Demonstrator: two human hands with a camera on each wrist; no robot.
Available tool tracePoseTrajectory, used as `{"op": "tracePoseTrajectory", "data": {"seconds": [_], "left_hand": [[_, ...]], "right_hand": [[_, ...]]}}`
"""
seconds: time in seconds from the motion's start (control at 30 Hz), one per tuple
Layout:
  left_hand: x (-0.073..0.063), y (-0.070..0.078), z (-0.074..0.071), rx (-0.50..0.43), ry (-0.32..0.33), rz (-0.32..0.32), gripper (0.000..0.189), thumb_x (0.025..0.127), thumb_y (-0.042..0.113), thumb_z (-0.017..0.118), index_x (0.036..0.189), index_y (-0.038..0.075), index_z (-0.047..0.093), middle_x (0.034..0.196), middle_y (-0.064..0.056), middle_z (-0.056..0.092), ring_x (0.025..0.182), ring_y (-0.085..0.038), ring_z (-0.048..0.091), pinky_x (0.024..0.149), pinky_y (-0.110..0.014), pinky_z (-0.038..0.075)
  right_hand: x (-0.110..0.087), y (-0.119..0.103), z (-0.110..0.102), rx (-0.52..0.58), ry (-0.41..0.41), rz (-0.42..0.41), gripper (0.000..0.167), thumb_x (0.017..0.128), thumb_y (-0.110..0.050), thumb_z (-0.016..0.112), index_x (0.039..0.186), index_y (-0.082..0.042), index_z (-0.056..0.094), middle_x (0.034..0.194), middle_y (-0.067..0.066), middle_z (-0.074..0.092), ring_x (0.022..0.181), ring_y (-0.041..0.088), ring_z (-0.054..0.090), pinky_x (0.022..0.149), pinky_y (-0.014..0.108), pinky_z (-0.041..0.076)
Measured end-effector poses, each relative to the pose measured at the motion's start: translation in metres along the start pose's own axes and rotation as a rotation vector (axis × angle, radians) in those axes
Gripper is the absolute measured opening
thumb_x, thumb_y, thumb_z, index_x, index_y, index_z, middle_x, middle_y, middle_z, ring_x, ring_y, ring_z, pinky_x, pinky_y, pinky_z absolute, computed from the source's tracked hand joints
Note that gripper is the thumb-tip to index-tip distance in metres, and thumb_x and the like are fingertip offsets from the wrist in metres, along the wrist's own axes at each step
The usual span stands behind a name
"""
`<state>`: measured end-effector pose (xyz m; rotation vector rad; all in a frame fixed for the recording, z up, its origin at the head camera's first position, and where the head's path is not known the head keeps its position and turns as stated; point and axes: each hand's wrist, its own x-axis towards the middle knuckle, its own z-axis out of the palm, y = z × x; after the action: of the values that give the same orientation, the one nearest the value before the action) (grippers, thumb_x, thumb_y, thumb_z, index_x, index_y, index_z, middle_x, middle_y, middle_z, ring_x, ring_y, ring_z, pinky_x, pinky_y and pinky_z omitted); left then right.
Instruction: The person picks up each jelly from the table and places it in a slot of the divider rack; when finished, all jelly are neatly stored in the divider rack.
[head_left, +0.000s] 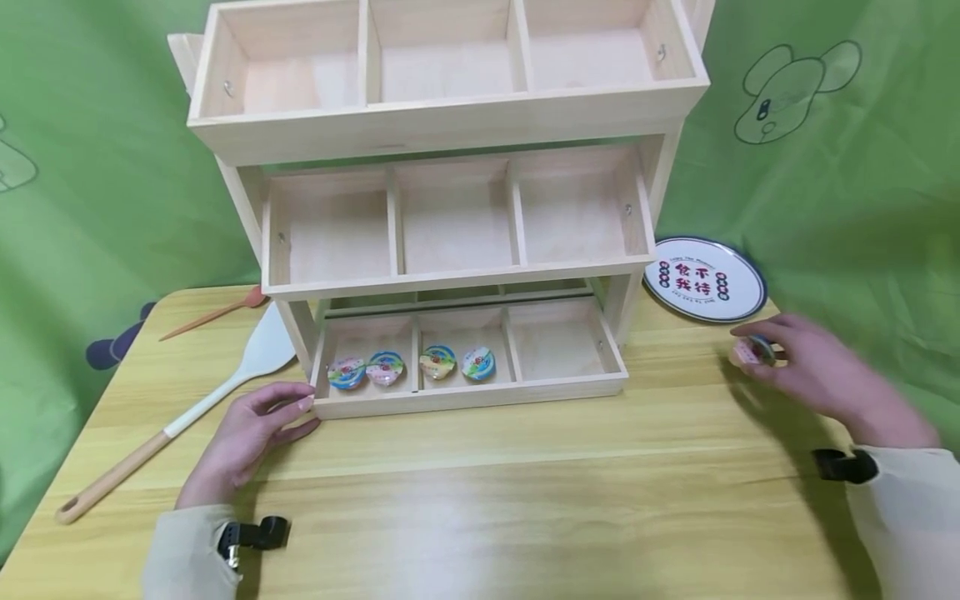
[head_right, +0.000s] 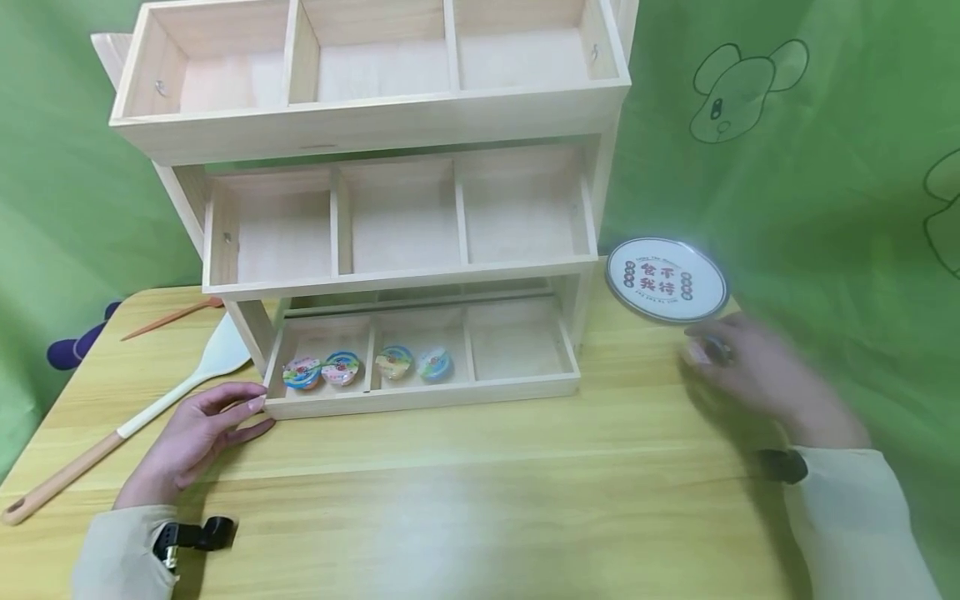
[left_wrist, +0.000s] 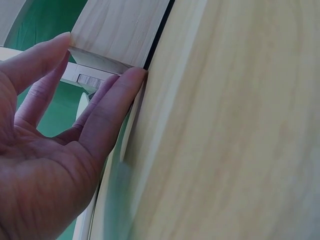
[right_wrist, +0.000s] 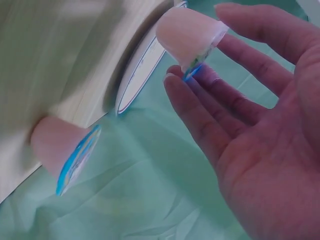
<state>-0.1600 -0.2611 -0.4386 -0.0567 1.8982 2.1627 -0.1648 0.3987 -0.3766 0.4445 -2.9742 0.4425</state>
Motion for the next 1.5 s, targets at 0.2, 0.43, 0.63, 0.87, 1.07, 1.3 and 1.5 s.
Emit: {"op": "tracePoseTrajectory", "data": {"seconds": [0.2, 0.43, 0.63, 0.87, 1.07, 1.3, 1.5], "left_hand": [[-0.001, 0.000, 0.000, -0.003, 0.004, -0.005, 0.022, 0.092, -0.001, 0.066, 0.114, -0.005, 0.066, 0.119, -0.012, 0.052, 0.107, -0.018, 0.061, 0.097, -0.043, 0.053], [-0.002, -0.001, -0.001, -0.011, -0.002, 0.008, 0.022, 0.093, -0.001, 0.066, 0.115, -0.006, 0.066, 0.118, -0.011, 0.052, 0.107, -0.017, 0.061, 0.097, -0.044, 0.052], [-0.001, -0.001, -0.003, -0.002, -0.004, 0.012, 0.028, 0.092, 0.000, 0.067, 0.118, -0.010, 0.062, 0.120, -0.012, 0.051, 0.107, -0.017, 0.060, 0.096, -0.043, 0.053], [-0.001, 0.001, -0.002, -0.001, -0.015, 0.006, 0.023, 0.092, 0.000, 0.066, 0.115, -0.003, 0.067, 0.120, -0.011, 0.050, 0.108, -0.018, 0.060, 0.097, -0.043, 0.053], [0.001, 0.002, -0.002, 0.003, -0.017, 0.015, 0.023, 0.092, 0.000, 0.066, 0.115, -0.004, 0.066, 0.120, -0.012, 0.051, 0.107, -0.018, 0.061, 0.097, -0.043, 0.052], [0.002, -0.001, -0.002, 0.016, -0.007, 0.003, 0.031, 0.092, 0.001, 0.067, 0.119, -0.011, 0.060, 0.121, -0.013, 0.049, 0.107, -0.018, 0.061, 0.096, -0.043, 0.053], [0.002, -0.002, -0.002, 0.026, -0.003, 0.004, 0.035, 0.092, 0.002, 0.068, 0.121, -0.014, 0.057, 0.122, -0.015, 0.048, 0.107, -0.018, 0.061, 0.097, -0.044, 0.053]], "right_hand": [[0.004, -0.015, 0.002, -0.011, 0.015, -0.051, 0.045, 0.076, -0.002, 0.080, 0.118, 0.003, 0.064, 0.113, 0.031, 0.055, 0.094, 0.045, 0.056, 0.073, 0.058, 0.051], [0.009, -0.028, 0.003, 0.026, -0.018, -0.036, 0.041, 0.080, -0.003, 0.078, 0.118, 0.001, 0.064, 0.121, 0.029, 0.051, 0.100, 0.048, 0.054, 0.079, 0.061, 0.049], [0.012, -0.038, 0.004, 0.028, -0.037, -0.031, 0.038, 0.082, -0.008, 0.078, 0.116, -0.001, 0.064, 0.118, 0.023, 0.053, 0.096, 0.040, 0.057, 0.079, 0.055, 0.051], [0.013, -0.057, -0.001, -0.006, -0.049, -0.042, 0.038, 0.084, -0.012, 0.077, 0.118, -0.003, 0.063, 0.117, 0.019, 0.054, 0.095, 0.037, 0.058, 0.080, 0.054, 0.051], [0.016, -0.078, -0.008, -0.010, -0.082, -0.055, 0.036, 0.092, -0.019, 0.070, 0.122, -0.002, 0.061, 0.122, 0.019, 0.054, 0.108, 0.042, 0.055, 0.086, 0.060, 0.050], [0.021, -0.096, -0.006, -0.028, -0.071, -0.119, 0.033, 0.091, -0.020, 0.071, 0.119, -0.004, 0.063, 0.118, 0.013, 0.057, 0.103, 0.037, 0.059, 0.083, 0.056, 0.052], [0.028, -0.110, 0.000, 0.005, -0.075, -0.159, 0.034, 0.088, -0.015, 0.074, 0.119, -0.003, 0.064, 0.119, 0.011, 0.058, 0.104, 0.034, 0.060, 0.086, 0.055, 0.053]]}}
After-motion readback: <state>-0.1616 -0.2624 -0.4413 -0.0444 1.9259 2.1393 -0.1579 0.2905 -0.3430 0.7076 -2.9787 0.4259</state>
